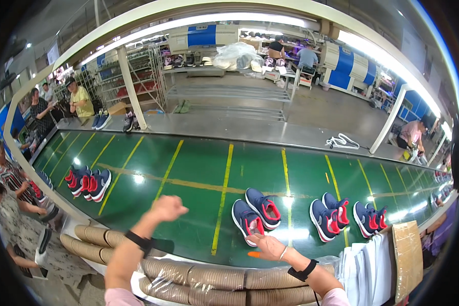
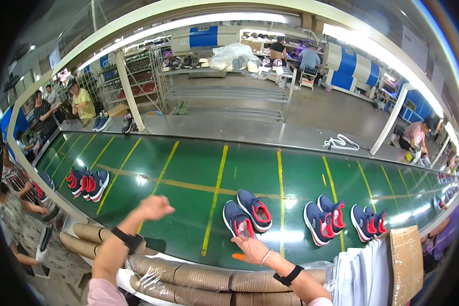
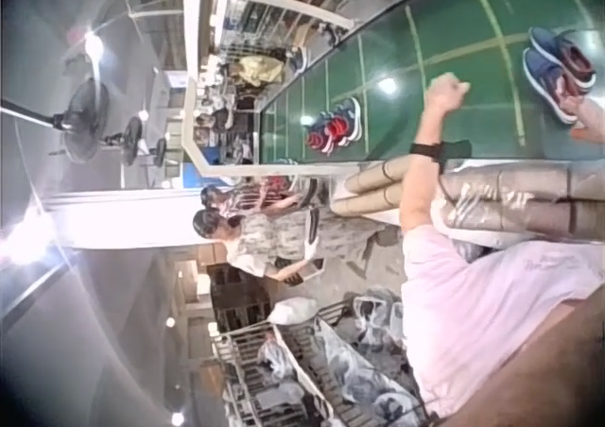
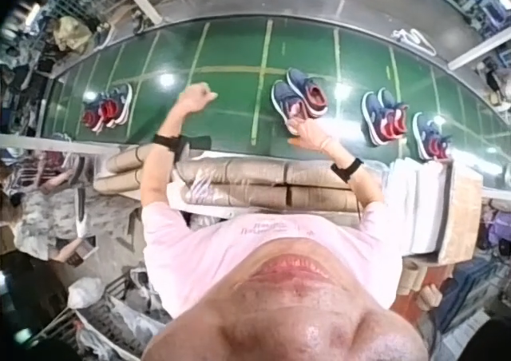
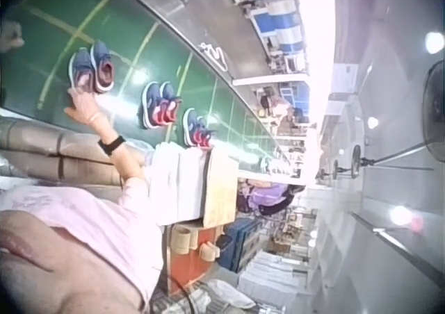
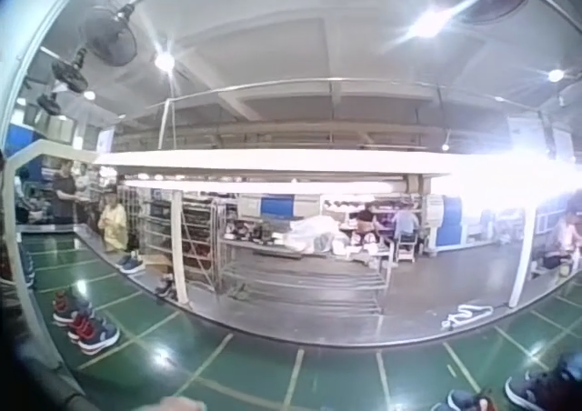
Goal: Placing paper supports and wrapping paper inside shoes on an assembly line.
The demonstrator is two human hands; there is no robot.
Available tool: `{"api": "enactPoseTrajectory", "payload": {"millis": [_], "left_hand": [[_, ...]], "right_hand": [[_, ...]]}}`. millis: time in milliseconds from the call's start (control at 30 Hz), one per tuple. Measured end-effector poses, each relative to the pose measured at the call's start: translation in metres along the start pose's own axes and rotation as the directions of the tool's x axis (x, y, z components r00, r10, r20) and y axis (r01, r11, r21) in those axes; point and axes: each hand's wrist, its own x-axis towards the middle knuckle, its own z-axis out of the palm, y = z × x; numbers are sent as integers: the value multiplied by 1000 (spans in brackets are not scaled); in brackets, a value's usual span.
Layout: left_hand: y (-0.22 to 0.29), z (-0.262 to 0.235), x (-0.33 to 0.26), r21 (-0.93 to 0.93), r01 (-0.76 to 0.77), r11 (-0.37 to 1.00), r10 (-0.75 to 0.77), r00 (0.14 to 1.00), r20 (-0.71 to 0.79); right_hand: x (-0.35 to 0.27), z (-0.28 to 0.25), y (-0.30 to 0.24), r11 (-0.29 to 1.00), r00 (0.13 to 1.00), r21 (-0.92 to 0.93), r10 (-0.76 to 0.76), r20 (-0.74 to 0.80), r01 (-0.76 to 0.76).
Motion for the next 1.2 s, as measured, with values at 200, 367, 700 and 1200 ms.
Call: {"api": "enactPoseTrajectory", "payload": {"millis": [200, 367, 700, 1200], "left_hand": [[-257, -41, -11, -557, 137, 819, -321, 914, -248], [-319, -68, -15, -436, 393, 810, -510, 838, -193], [-483, -28, -31, -839, 417, 350, -849, 519, -97], [-646, -34, 27, -630, 731, 262, -885, -79, -460]], "right_hand": [[16, -21, -54, 993, 993, 56, -107, 57, 104], [101, -31, -94, 993, 996, 94, -75, 43, 71], [359, 94, -187, 939, 970, 293, -219, 102, 181], [609, 257, -360, 738, 838, 436, -540, -77, 515]]}}
